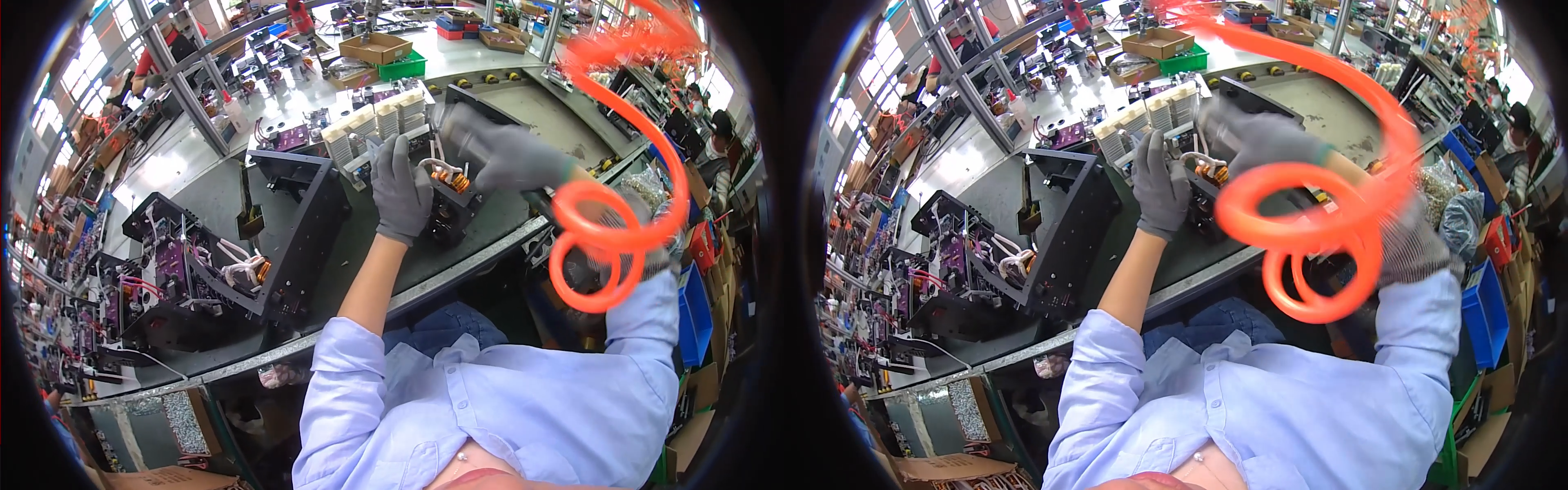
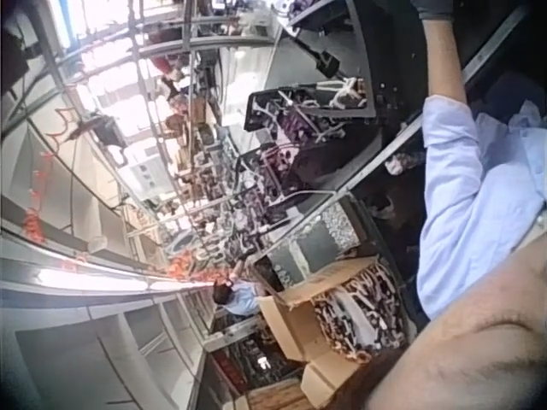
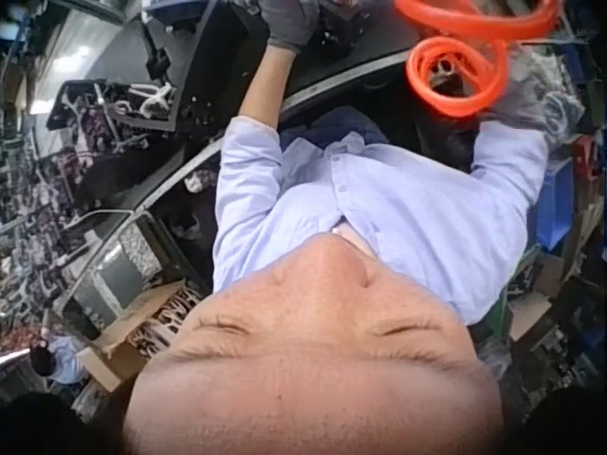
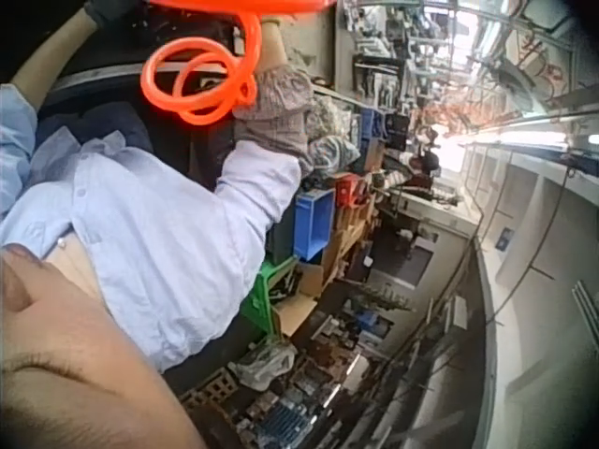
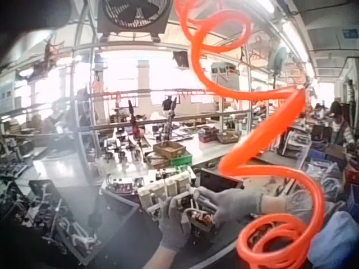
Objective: Assembling internal components and screwing together a black electronic enclosure using an air screwdriver at an industrial workbench.
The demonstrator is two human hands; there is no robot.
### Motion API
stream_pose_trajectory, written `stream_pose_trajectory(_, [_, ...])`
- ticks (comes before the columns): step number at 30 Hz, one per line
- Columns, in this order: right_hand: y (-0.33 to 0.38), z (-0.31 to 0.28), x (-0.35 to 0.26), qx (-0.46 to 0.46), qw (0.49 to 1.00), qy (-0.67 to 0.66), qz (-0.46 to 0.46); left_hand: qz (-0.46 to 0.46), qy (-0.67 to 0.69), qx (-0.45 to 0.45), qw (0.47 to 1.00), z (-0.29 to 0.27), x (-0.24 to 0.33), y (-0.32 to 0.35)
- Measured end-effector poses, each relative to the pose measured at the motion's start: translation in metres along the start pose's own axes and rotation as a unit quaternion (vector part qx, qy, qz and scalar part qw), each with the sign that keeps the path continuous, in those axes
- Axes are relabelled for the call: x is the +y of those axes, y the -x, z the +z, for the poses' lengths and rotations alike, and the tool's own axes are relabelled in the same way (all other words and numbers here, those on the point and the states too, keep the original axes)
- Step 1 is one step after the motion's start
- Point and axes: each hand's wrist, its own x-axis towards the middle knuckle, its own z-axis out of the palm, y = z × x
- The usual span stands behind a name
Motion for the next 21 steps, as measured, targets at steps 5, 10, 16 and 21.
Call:
stream_pose_trajectory(5, [-0.056,-0.021,-0.024,-0.255,0.962,0.005,0.097,0.013,-0.06,-0.004,0.998,-0.005,0.001,-0.003])
stream_pose_trajectory(10, [-0.06,-0.045,-0.021,-0.089,0.989,-0.114,-0.006,-0.016,0.02,-0.022,0.999,-0.002,-0.003,-0.003])
stream_pose_trajectory(16, [-0.042,-0.003,-0.031,-0.142,0.985,0.034,0.091,0.003,-0.027,0.036,0.999,-0.001,-0.002,-0.001])
stream_pose_trajectory(21, [-0.074,-0.004,-0.028,-0.289,0.952,0.052,0.086,-0.004,0.009,0.022,1.0,-0.003,-0.002,-0.002])
